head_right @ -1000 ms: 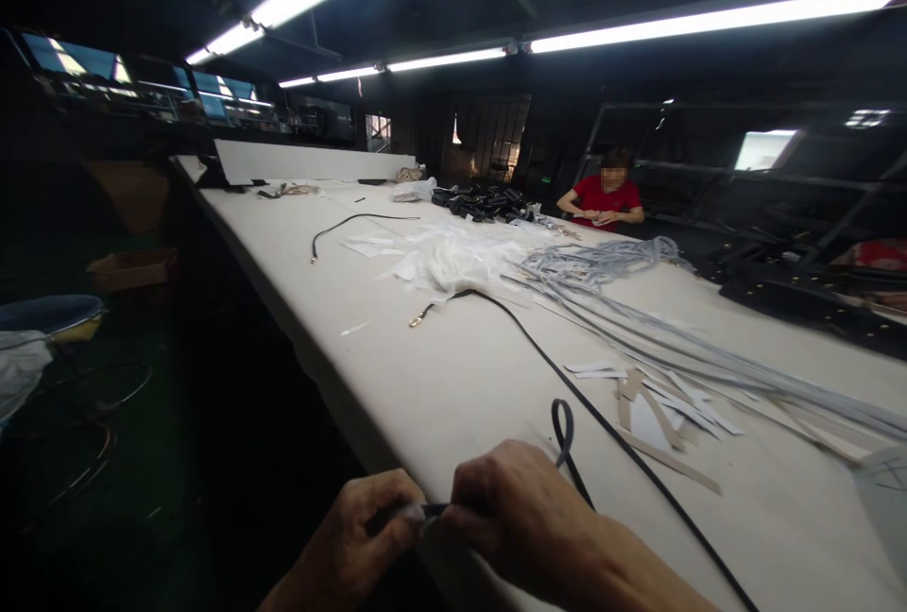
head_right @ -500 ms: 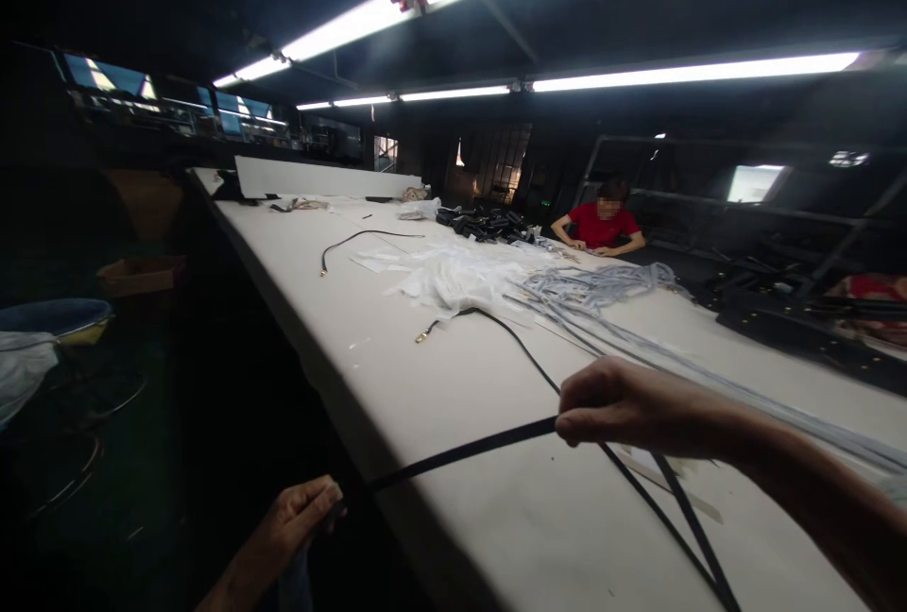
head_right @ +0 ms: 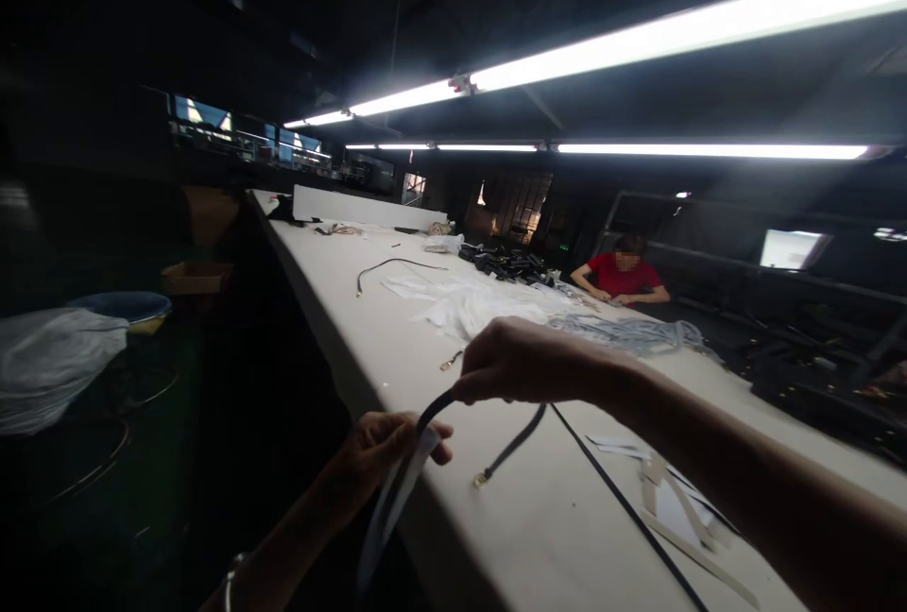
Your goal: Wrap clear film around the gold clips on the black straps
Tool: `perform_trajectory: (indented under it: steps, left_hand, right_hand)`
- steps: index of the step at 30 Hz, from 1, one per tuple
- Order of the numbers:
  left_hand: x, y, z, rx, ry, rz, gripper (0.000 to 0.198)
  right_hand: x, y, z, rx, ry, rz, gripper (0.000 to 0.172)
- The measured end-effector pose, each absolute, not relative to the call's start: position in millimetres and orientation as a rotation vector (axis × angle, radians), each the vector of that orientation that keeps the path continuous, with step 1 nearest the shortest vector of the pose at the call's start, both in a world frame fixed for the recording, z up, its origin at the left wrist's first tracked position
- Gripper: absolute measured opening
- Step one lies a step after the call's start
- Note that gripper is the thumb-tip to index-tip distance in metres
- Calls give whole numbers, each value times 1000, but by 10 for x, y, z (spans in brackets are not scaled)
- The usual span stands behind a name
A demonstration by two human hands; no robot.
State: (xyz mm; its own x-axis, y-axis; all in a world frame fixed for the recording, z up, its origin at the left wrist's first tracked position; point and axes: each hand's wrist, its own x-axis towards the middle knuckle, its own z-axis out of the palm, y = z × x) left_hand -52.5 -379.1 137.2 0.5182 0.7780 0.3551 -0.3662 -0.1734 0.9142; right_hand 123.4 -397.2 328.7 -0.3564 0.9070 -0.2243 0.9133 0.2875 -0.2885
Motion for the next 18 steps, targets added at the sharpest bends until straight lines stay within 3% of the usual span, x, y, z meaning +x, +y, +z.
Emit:
perform_trajectory:
  steps: [5, 8, 13, 18]
  left_hand:
    - [-691, -3785, 1681, 1351, 416, 1217, 52]
    - [-1050, -3641, 1414, 1352, 539, 1250, 54]
    - [-1557, -3429, 793, 1251, 640, 1257, 58]
    - [-1633, -3400, 572, 1270, 674, 1211, 57]
  right_hand:
    - [993, -3891, 3318, 1598, 2560, -590, 42]
    - [1266, -3812, 3459, 1704, 2571, -611, 44]
    - [1916, -3695, 3603, 1885, 2632, -187, 40]
    - [2333, -3732, 3660, 2000, 2524, -34, 43]
